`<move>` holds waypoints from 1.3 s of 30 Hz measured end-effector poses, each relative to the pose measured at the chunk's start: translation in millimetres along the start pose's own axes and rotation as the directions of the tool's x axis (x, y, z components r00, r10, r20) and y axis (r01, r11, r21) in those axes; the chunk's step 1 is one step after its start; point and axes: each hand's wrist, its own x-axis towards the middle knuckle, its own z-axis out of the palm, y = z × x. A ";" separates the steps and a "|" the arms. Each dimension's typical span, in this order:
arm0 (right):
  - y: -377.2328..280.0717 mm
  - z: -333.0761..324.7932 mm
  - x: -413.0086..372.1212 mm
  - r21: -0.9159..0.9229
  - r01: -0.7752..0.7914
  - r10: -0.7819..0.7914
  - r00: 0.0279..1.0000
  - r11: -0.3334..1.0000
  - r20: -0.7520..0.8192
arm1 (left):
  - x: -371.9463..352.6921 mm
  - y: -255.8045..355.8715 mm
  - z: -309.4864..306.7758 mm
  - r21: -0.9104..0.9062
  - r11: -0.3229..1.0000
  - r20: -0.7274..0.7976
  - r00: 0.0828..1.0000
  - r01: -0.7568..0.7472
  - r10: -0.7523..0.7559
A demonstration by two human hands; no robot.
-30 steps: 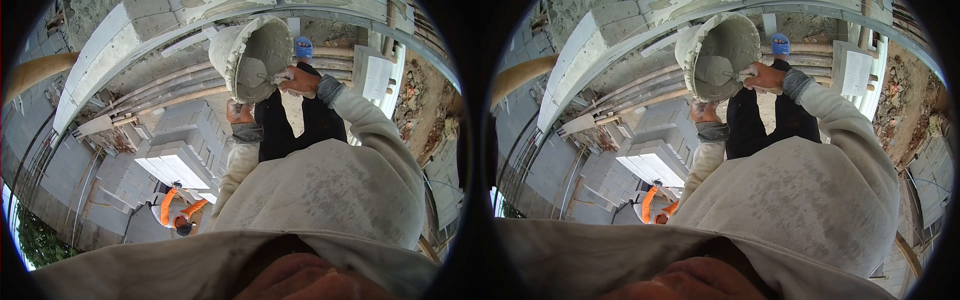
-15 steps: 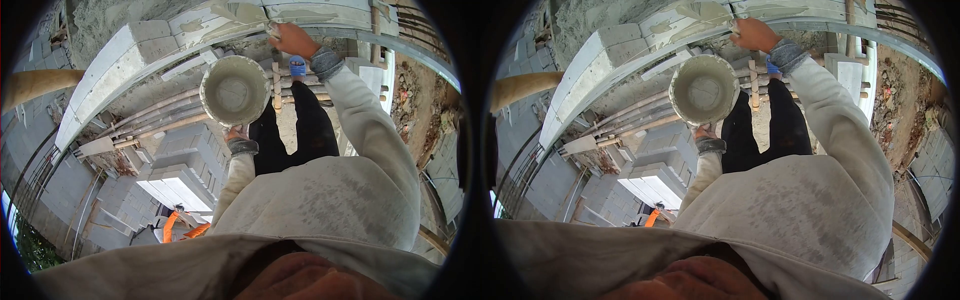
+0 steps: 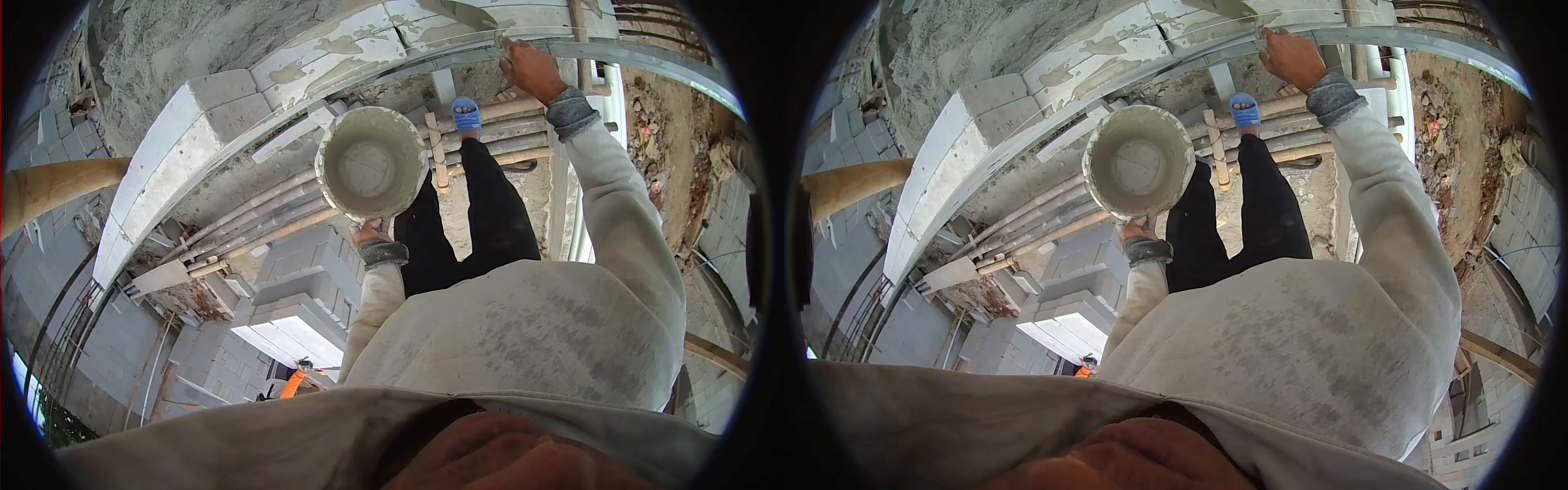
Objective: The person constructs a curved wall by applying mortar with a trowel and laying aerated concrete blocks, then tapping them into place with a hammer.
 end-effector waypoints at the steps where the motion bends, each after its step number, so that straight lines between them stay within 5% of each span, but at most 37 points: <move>1: 0.5 0.9 -2.1 -0.007 -0.014 0.014 0.999 1.000 -0.038 | 1.3 1.0 5.7 0.031 1.000 -0.004 1.000 0.001 -0.001; 9: -19.2 -25.1 -45.3 0.173 -0.017 0.021 1.000 0.985 -0.021 | -21.9 14.9 39.4 0.125 0.991 0.088 0.995 -0.048 0.037; 13: -75.4 -48.6 -78.9 0.201 0.143 -0.193 0.946 0.969 0.259 | -37.4 21.6 66.5 0.286 0.949 0.036 0.991 -0.131 0.126; 15: -103.9 -26.1 -64.4 0.178 0.226 -0.271 0.915 0.958 0.297 | -37.9 15.0 64.9 0.442 0.843 0.139 0.952 -0.307 0.273; 17: -129.1 26.6 -49.3 -0.020 0.373 -0.374 0.927 0.927 -0.030 | -38.5 9.5 72.9 0.563 0.678 0.239 0.878 -0.473 0.414; 19: -149.6 56.4 -44.4 0.080 0.439 -0.446 0.888 0.895 0.110 | -39.0 10.2 78.3 0.675 0.448 0.313 0.777 -0.587 0.546; 20: -157.4 66.7 -49.3 0.145 0.462 -0.483 0.857 0.875 0.183 | -39.7 13.7 77.9 0.667 0.441 0.330 0.769 -0.601 0.548; 24: -142.1 55.0 -44.5 0.502 0.214 -0.481 0.725 0.838 0.493 | -28.5 16.3 73.5 0.639 0.529 0.350 0.824 -0.558 0.445; 27: -118.2 21.9 -39.0 0.542 -0.467 -0.365 0.418 0.699 0.832 | -22.7 2.0 56.4 0.525 0.717 0.327 0.886 -0.460 0.328; 28: -112.6 37.1 -50.1 0.562 -0.628 -0.444 0.354 0.539 0.823 | -26.0 0.0 55.1 0.464 0.779 0.318 0.900 -0.422 0.298; 31: -111.2 41.6 -83.3 0.621 -0.773 -0.594 0.442 0.127 0.672 | -42.6 -12.1 75.1 0.227 0.934 0.190 0.954 -0.274 0.234; 32: -114.8 27.4 -85.5 0.510 -0.857 -0.623 0.362 0.070 0.694 | -39.3 -18.2 70.7 0.222 0.925 0.245 0.936 -0.307 0.252; 35: -119.9 20.2 -95.1 0.523 -0.851 -0.632 0.433 -0.052 0.642 | -38.9 -24.7 68.0 0.336 0.861 0.246 0.918 -0.382 0.311; 39: -117.3 10.2 -102.5 0.366 -0.914 -0.646 0.386 -0.173 0.658 | -42.1 -20.8 79.4 0.099 0.961 0.255 0.940 -0.260 0.228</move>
